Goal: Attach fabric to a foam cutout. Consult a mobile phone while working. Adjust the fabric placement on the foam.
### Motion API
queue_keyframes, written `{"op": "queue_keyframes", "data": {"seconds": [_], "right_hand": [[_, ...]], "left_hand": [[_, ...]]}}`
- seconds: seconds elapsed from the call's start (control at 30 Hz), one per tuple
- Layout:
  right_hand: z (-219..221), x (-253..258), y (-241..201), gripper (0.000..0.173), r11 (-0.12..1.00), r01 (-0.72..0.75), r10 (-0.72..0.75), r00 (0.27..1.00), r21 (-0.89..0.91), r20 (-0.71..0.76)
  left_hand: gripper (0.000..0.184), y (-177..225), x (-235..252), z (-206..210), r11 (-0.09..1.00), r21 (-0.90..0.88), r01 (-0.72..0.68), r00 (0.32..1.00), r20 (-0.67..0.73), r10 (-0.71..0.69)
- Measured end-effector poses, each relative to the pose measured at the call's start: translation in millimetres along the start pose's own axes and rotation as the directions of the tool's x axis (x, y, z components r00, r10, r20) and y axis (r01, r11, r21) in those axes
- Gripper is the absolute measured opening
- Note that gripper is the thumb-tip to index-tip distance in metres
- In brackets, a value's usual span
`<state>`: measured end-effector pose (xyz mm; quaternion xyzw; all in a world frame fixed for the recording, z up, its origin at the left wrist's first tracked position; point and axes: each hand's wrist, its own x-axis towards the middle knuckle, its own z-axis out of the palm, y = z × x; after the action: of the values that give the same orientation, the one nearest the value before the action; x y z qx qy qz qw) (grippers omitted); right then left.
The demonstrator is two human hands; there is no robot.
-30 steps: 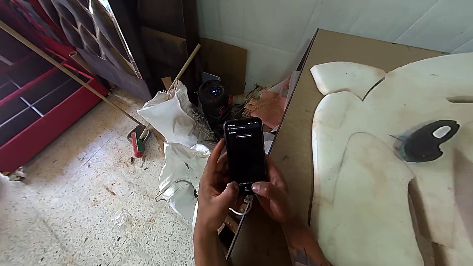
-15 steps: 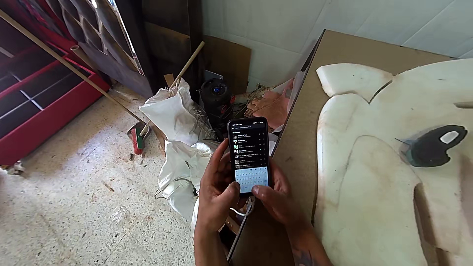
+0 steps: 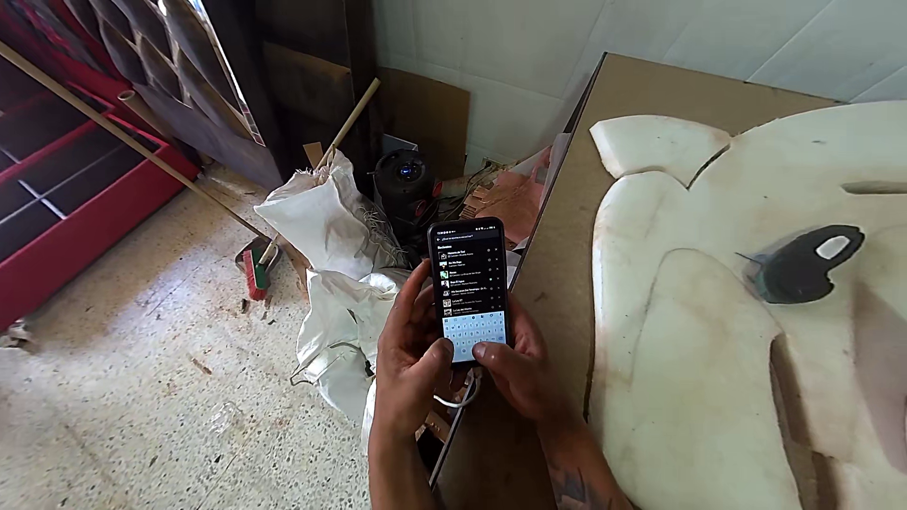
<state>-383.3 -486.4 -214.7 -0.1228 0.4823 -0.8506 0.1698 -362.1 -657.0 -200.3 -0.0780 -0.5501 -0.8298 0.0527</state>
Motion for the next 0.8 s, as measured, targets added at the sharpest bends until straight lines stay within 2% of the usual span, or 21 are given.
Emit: {"op": "queue_keyframes", "data": {"seconds": [0.37, 0.6, 0.8], "right_hand": [[1.4, 0.6, -1.9, 0.054, 0.999, 0.016, -0.019, 0.998, 0.047, 0.052], [1.7, 0.9, 0.3, 0.051, 0.999, 0.035, -0.034, 0.999, -0.018, 0.014], [0.2, 1.7, 1.3, 0.049, 0.999, 0.045, -0.046, 0.998, -0.013, -0.037]], "left_hand": [[0.076, -0.1, 0.4, 2.2, 1.0, -0.009, -0.028, 0.999, -0.022, 0.028], [0.075, -0.5, 2.2, 8.4, 0.999, 0.034, -0.022, 0.994, -0.107, 0.025], [0.082, -1.3, 0.3, 4.1, 0.999, 0.035, 0.023, 0.999, -0.038, -0.021]]}}
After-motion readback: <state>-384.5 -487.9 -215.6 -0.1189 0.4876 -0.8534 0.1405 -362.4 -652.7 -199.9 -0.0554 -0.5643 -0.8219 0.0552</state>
